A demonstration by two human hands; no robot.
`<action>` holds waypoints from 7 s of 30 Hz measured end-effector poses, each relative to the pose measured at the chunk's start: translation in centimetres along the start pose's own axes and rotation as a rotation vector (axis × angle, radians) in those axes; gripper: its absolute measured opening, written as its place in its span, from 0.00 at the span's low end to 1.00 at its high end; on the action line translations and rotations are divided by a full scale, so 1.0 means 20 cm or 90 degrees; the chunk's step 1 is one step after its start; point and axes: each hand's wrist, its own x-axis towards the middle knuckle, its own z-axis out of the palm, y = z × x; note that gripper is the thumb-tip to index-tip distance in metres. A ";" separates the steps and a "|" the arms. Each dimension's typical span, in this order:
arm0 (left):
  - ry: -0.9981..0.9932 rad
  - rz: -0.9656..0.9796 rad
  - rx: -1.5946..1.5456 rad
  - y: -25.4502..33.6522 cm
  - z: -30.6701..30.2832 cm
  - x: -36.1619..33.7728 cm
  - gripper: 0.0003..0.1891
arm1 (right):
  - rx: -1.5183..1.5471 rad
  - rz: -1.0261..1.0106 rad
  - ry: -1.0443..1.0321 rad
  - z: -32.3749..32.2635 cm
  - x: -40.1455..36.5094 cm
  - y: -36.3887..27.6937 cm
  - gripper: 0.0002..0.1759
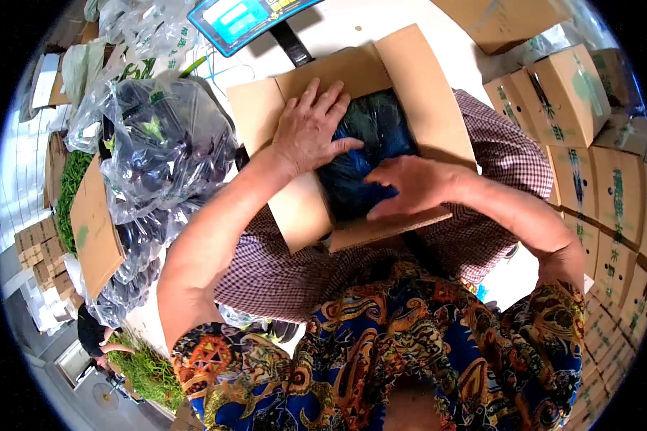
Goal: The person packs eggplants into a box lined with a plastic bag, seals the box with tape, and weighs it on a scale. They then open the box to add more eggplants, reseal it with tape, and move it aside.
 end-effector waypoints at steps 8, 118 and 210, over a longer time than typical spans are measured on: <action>-0.079 -0.024 -0.054 0.00 -0.02 -0.02 0.50 | 0.022 0.106 -0.201 -0.15 -0.08 -0.14 0.24; 0.013 -0.138 -0.038 -0.73 0.13 0.25 0.28 | 0.105 1.034 0.386 1.73 -1.35 1.19 0.27; 0.546 -0.589 -1.186 -0.49 0.61 -0.58 0.08 | -0.354 0.158 0.172 -0.57 0.34 -0.34 0.27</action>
